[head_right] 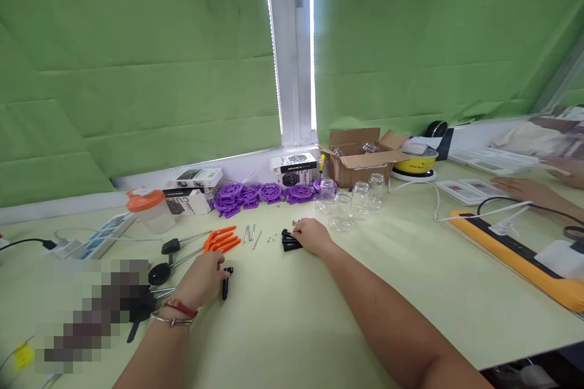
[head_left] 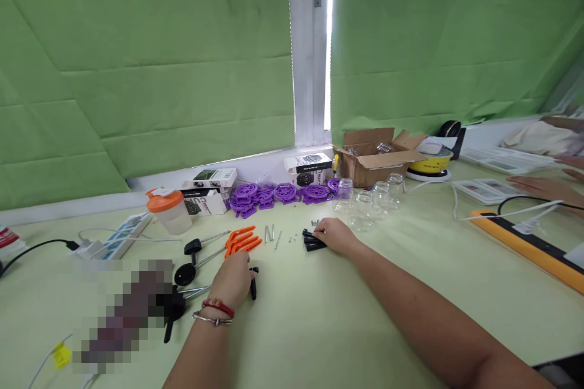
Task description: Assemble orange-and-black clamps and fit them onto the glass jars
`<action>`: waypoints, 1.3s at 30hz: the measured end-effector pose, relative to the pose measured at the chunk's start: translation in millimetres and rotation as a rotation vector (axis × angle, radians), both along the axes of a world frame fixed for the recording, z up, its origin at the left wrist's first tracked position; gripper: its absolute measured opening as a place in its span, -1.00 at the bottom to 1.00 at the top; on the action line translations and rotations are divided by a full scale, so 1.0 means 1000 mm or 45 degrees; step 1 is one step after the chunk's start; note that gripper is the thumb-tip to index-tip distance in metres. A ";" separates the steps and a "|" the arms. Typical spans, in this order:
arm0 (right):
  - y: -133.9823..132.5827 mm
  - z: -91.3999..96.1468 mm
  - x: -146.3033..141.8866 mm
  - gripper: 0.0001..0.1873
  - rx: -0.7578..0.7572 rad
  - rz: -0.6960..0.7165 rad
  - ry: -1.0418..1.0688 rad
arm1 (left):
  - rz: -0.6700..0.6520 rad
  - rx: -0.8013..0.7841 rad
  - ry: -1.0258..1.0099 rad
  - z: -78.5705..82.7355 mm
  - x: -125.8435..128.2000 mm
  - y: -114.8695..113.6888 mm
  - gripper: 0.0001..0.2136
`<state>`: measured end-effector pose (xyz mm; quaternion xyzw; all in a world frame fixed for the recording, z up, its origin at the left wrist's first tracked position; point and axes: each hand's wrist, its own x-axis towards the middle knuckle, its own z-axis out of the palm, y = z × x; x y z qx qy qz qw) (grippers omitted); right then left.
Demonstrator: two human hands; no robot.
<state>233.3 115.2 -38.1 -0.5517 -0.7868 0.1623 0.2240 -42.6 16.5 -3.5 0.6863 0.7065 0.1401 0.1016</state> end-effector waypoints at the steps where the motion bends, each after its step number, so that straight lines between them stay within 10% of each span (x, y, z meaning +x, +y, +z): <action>1: 0.001 -0.001 0.000 -0.80 -0.004 -0.003 -0.003 | 0.019 -0.002 0.025 0.002 0.001 -0.001 -0.95; 39: 0.003 0.005 0.005 -0.81 -0.140 -0.094 0.213 | 0.031 0.241 -0.238 0.008 0.034 -0.004 -0.84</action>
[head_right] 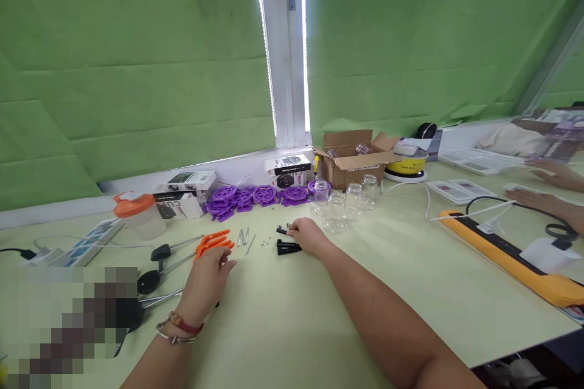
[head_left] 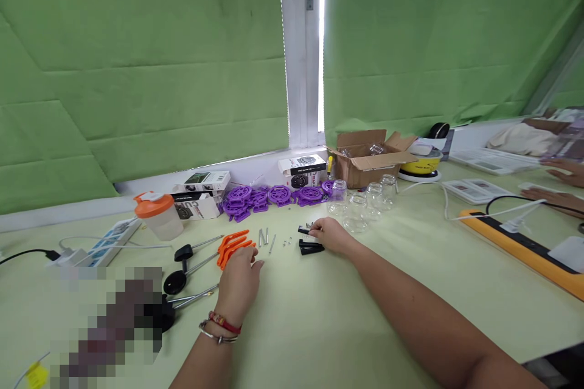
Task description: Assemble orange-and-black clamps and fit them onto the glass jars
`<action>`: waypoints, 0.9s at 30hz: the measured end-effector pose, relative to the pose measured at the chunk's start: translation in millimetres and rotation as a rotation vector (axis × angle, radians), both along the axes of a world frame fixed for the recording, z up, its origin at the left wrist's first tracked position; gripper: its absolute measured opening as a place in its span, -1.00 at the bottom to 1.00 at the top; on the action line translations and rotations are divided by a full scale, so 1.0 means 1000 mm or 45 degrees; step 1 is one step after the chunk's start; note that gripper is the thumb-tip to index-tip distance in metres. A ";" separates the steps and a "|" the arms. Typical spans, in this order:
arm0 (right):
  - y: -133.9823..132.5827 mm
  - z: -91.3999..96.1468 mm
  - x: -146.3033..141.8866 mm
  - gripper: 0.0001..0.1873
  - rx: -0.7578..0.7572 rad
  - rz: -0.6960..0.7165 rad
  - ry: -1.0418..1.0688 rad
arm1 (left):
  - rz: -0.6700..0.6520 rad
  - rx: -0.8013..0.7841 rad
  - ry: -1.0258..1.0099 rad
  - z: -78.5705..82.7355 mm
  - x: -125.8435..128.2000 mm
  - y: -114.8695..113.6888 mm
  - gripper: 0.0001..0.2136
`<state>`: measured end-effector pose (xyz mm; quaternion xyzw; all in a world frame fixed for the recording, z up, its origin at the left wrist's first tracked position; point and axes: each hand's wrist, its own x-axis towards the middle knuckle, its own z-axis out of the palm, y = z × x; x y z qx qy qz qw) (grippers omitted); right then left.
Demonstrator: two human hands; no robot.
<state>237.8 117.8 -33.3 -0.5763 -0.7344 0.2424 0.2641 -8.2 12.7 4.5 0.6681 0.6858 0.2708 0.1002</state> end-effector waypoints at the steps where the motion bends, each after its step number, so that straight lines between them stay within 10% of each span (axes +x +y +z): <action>1: -0.002 0.004 0.001 -0.79 -0.011 -0.010 0.056 | -0.023 0.031 -0.067 -0.001 0.002 -0.001 -0.84; 7: -0.041 0.026 -0.007 -0.72 -0.448 0.271 0.784 | -0.280 0.015 -0.801 -0.010 0.031 -0.010 -0.59; 12: -0.070 0.023 -0.030 -0.74 -0.706 0.680 0.881 | -0.440 -0.184 -1.168 -0.017 0.047 -0.013 -0.58; 20: -0.021 0.011 -0.009 -0.82 0.079 0.064 0.330 | -0.323 -0.191 -0.922 -0.008 0.041 -0.013 -0.78; 27: 0.003 -0.010 -0.003 -0.79 0.164 0.117 -0.058 | -0.404 -0.163 -0.574 -0.014 0.042 -0.016 -0.78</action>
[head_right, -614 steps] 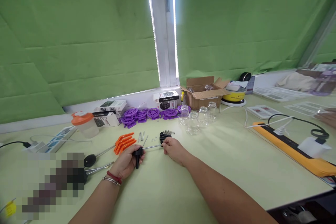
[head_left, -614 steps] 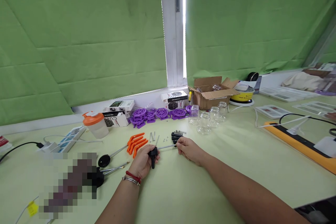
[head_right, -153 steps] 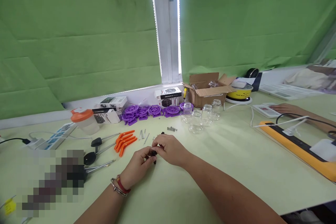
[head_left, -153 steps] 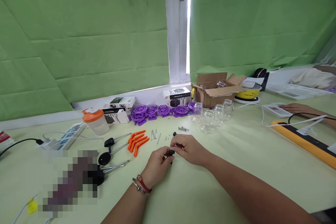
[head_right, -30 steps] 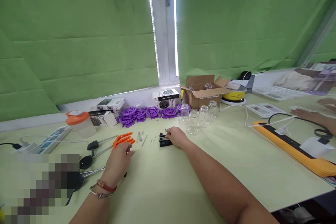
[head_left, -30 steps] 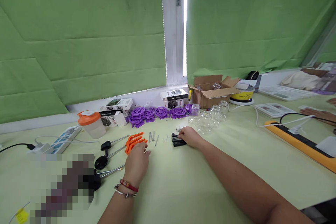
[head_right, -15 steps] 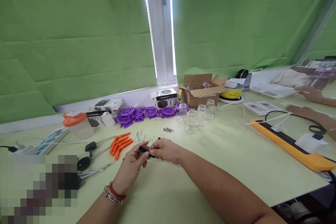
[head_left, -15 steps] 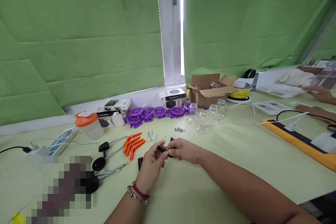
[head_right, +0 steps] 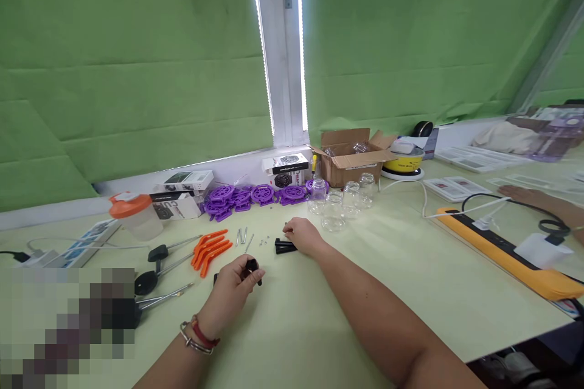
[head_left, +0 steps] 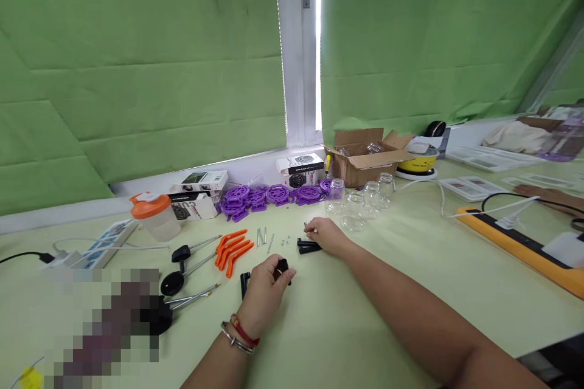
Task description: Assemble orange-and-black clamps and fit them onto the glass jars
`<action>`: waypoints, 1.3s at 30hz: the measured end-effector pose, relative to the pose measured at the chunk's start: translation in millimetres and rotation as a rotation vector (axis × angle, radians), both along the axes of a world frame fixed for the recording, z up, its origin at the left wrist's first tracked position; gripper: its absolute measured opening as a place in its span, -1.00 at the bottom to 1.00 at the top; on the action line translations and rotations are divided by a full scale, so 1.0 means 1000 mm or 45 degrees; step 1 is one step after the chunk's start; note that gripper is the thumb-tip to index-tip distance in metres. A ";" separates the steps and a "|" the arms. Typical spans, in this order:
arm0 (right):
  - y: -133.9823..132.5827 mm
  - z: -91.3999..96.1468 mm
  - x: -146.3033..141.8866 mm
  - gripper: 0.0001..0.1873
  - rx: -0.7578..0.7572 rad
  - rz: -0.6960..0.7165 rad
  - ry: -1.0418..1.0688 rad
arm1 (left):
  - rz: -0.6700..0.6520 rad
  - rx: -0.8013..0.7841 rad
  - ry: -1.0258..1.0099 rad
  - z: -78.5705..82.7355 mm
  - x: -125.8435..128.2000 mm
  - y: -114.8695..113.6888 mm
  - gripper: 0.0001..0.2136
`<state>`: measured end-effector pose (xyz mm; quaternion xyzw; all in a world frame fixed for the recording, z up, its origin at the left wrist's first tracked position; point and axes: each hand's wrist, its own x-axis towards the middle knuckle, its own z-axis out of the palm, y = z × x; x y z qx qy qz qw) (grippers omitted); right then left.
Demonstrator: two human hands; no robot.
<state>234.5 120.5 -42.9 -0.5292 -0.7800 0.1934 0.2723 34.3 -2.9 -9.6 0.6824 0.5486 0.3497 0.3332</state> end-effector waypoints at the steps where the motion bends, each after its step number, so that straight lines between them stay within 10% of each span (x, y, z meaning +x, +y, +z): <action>1: 0.000 -0.001 -0.002 -0.81 0.005 -0.004 -0.013 | -0.010 0.011 0.032 0.000 0.000 0.000 -0.78; 39: 0.006 0.008 -0.012 -0.90 -0.137 -0.050 -0.188 | -0.101 0.056 0.185 -0.004 0.001 0.001 -0.85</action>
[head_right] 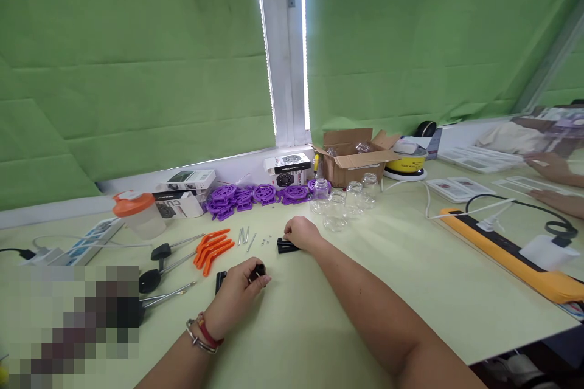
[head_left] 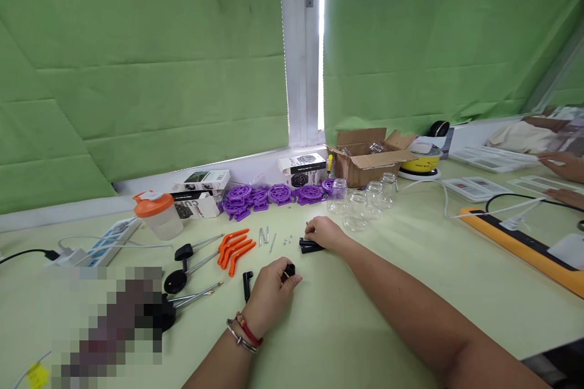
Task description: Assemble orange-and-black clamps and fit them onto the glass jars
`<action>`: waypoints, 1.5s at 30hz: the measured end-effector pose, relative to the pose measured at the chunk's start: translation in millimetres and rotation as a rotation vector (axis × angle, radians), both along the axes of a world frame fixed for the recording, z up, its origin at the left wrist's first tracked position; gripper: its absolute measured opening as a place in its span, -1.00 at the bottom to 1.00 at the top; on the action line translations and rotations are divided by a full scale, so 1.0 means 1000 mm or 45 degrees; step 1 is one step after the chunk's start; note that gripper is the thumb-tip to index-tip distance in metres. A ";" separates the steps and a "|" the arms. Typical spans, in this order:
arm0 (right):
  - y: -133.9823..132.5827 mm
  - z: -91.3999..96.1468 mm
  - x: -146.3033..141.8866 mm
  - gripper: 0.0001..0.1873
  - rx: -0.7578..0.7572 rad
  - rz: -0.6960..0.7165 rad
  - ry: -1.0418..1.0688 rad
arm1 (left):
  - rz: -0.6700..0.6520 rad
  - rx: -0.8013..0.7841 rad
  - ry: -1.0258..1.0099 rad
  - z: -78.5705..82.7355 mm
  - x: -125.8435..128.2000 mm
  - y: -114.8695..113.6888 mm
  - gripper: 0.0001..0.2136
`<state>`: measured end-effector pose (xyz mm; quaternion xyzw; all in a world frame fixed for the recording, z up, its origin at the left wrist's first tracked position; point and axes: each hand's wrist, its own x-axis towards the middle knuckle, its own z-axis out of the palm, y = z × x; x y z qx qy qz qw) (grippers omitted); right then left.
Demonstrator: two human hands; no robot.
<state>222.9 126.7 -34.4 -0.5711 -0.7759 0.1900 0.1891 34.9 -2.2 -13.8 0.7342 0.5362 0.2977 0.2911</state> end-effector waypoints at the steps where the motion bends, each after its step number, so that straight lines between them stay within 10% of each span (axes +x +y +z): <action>1: 0.000 0.000 0.000 -0.90 0.001 -0.003 -0.006 | 0.000 -0.002 0.006 0.000 0.000 0.000 -0.85; 37: -0.015 0.006 0.002 -0.86 0.159 -0.003 0.230 | -0.029 -0.055 0.037 -0.002 0.000 0.000 -0.86; 45: -0.074 0.042 -0.016 -0.88 -0.051 0.647 0.693 | -0.054 -0.032 -0.041 -0.004 0.000 0.003 -0.87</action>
